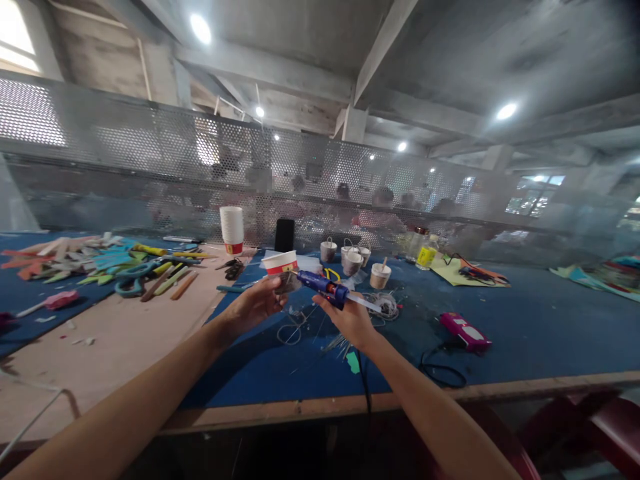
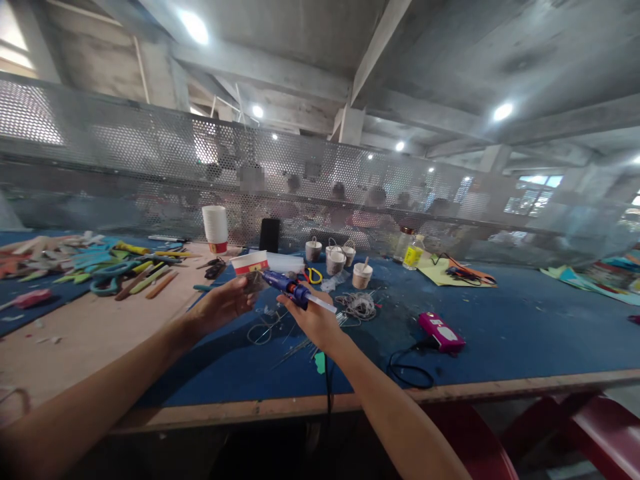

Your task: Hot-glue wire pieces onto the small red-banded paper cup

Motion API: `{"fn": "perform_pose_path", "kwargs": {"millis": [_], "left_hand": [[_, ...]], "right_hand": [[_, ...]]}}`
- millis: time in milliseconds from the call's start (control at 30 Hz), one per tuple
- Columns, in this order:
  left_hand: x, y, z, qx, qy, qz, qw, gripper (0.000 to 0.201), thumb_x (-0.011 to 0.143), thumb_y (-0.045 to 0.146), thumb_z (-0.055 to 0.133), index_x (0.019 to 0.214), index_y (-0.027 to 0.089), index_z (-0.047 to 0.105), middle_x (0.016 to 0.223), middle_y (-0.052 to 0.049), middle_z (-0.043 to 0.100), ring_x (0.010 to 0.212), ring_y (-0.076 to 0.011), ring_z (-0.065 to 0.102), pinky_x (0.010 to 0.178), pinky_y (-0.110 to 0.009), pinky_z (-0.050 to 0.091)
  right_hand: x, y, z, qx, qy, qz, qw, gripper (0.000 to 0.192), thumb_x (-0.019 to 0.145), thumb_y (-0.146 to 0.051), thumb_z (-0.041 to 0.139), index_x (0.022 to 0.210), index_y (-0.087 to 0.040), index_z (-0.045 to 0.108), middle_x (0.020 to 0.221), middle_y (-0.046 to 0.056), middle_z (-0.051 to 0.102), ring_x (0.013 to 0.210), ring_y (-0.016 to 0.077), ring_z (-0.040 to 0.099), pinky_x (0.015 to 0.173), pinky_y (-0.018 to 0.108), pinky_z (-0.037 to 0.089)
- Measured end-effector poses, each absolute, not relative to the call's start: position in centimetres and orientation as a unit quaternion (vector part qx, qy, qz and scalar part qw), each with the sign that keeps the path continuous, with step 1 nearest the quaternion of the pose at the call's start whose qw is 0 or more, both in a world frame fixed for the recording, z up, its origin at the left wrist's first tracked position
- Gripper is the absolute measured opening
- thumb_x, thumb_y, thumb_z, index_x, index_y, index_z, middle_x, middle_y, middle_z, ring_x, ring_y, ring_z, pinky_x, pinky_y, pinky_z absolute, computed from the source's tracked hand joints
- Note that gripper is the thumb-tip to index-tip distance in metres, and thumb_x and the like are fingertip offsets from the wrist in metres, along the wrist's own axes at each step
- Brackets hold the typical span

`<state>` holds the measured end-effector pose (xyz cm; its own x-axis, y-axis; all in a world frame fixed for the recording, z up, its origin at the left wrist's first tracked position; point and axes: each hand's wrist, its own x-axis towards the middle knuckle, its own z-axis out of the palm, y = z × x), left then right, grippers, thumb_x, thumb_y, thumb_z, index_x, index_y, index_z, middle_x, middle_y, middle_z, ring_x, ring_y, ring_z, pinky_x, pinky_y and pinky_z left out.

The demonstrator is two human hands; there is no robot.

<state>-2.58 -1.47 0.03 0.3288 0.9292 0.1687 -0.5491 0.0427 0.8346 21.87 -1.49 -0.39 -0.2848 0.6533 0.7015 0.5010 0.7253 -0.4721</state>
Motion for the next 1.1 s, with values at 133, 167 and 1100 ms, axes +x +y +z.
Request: {"fn": "perform_pose_path", "kwargs": {"millis": [133, 167, 1100], "left_hand": [[-2.56, -1.49, -0.01, 0.439, 0.217, 0.537, 0.687, 0.037, 0.081, 0.027, 0.079, 0.117, 0.017, 0.073, 0.096, -0.006, 0.076, 0.068, -0.0135, 0.064, 0.067, -0.026, 0.053], [-2.58, -1.45, -0.07, 0.439, 0.217, 0.537, 0.687, 0.037, 0.081, 0.028, 0.079, 0.117, 0.018, 0.073, 0.097, -0.006, 0.076, 0.068, -0.0133, 0.063, 0.067, -0.026, 0.052], [-2.53, -1.58, 0.01, 0.45, 0.219, 0.539, 0.678, 0.033, 0.083, 0.026, 0.076, 0.115, 0.019, 0.075, 0.104, -0.007, 0.077, 0.069, -0.015, 0.062, 0.067, -0.028, 0.051]], "right_hand": [[21.9, -1.24, -0.68, -0.36, -0.798, 0.063, 0.479, 0.039, 0.094, -0.057, 0.059, 0.101, -0.02, 0.072, 0.085, 0.007, 0.076, 0.078, 0.0254, 0.073, 0.074, 0.033, 0.056], [21.92, -1.16, -0.76, -0.359, -0.799, 0.062, 0.479, 0.039, 0.094, -0.057, 0.06, 0.101, -0.021, 0.072, 0.085, 0.007, 0.076, 0.078, 0.0256, 0.073, 0.075, 0.033, 0.056], [22.06, -1.14, -0.82, -0.352, -0.802, 0.036, 0.481, 0.033, 0.095, -0.052, 0.061, 0.101, -0.021, 0.071, 0.079, 0.006, 0.076, 0.077, 0.0253, 0.074, 0.071, 0.031, 0.056]]}}
